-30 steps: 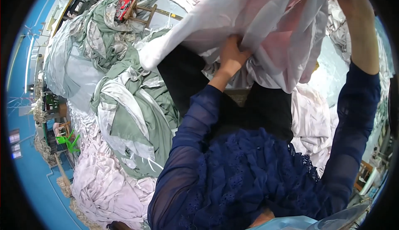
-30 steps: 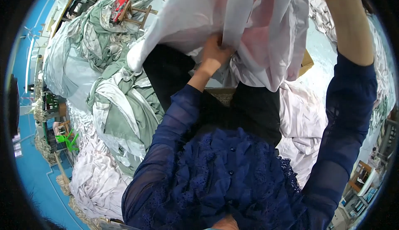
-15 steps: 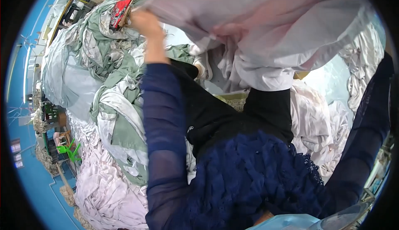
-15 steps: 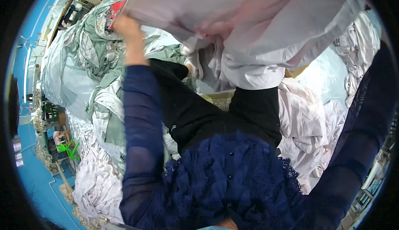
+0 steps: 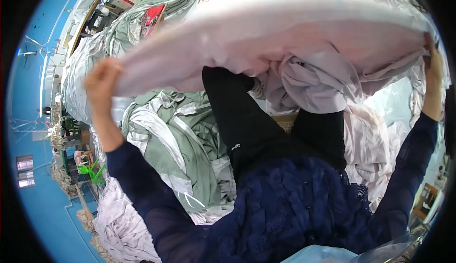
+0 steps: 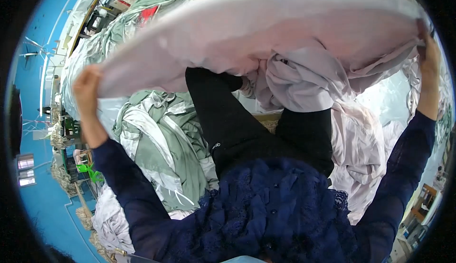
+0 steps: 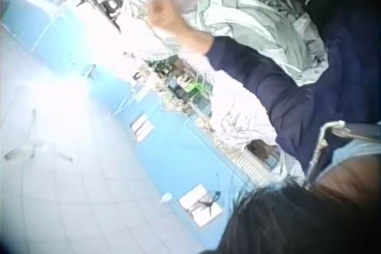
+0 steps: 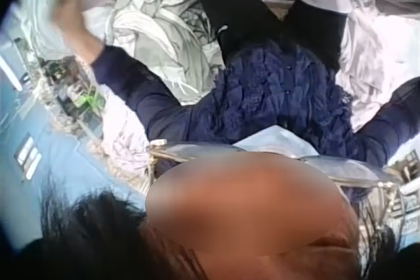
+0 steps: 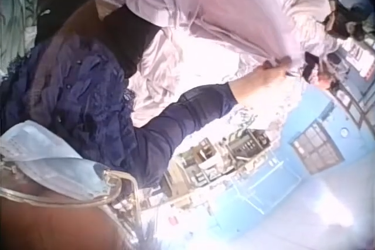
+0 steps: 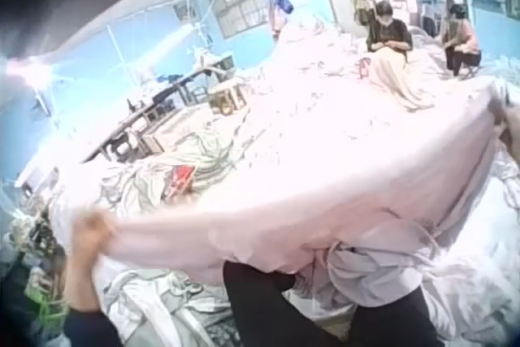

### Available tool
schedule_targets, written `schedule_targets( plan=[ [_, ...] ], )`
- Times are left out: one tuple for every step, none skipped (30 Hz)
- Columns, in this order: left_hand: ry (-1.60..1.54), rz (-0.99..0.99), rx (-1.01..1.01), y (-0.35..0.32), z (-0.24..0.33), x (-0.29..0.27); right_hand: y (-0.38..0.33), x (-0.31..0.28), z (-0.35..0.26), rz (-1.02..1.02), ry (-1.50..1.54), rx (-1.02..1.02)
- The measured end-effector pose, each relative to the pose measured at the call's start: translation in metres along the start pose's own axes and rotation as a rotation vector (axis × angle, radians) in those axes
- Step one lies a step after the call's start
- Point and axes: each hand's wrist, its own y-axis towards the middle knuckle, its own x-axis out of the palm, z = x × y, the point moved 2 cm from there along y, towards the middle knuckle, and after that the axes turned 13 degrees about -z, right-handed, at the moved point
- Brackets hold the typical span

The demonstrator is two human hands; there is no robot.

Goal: Use tweezers to remove loose threads and debris from pillowcases in a textile factory.

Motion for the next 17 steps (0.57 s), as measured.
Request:
schedule_targets(
  plan=[
    [-0.185, -0.144, -0.039, -0.013, -0.007, 0.040, 0.000, -0.019, 0.029, -0.052, -0.195, 0.142],
    [-0.188, -0.277, 0.022, -0.019, -0.007, 0.076, -0.002, -0.020, 0.059, 0.035, -0.122, 0.079],
    [-0.210, -0.361, 0.013, -0.030, -0.005, 0.101, -0.008, -0.016, 0.073, 0.033, -0.124, 0.093],
    [-0.164, -0.381, 0.063, -0.038, -0.002, 0.123, -0.013, -0.011, 0.083, 0.022, -0.075, 0.135],
    [-0.112, -0.399, 0.107, -0.047, 0.001, 0.138, -0.017, -0.003, 0.095, 0.006, -0.018, 0.179],
    [-0.085, -0.396, 0.123, -0.050, -0.001, 0.156, -0.014, -0.010, 0.111, 0.020, -0.009, 0.179],
    [-0.060, -0.393, 0.139, -0.052, -0.003, 0.172, -0.019, -0.022, 0.127, 0.025, -0.019, 0.189],
    [-0.034, -0.369, 0.175, -0.053, -0.003, 0.185, -0.026, -0.020, 0.131, 0.040, 0.017, 0.205],
    [-0.038, -0.374, 0.173, -0.055, -0.003, 0.194, -0.032, -0.015, 0.133, 0.055, 0.054, 0.220],
    [-0.016, -0.365, 0.147, -0.057, -0.003, 0.200, -0.028, -0.027, 0.153, 0.077, 0.053, 0.223],
    [0.009, -0.356, 0.118, -0.059, -0.002, 0.204, -0.031, -0.024, 0.156, 0.074, 0.052, 0.229],
    [-0.019, -0.312, 0.165, -0.059, 0.001, 0.207, -0.033, -0.023, 0.159, 0.080, 0.070, 0.226],
    [-0.019, -0.316, 0.160, -0.059, 0.002, 0.207, -0.036, -0.021, 0.161, 0.085, 0.089, 0.222],
    [0.003, -0.328, 0.162, -0.060, 0.004, 0.207, -0.040, -0.019, 0.161, 0.080, 0.088, 0.227],
    [0.025, -0.339, 0.164, -0.061, 0.006, 0.206, -0.044, -0.017, 0.161, 0.095, 0.073, 0.241],
    [0.020, -0.341, 0.154, -0.063, 0.009, 0.204, -0.046, -0.014, 0.161, 0.110, 0.058, 0.255],
    [0.010, -0.342, 0.151, -0.063, 0.011, 0.204, -0.045, -0.020, 0.163, 0.095, 0.041, 0.283]
  ],
)
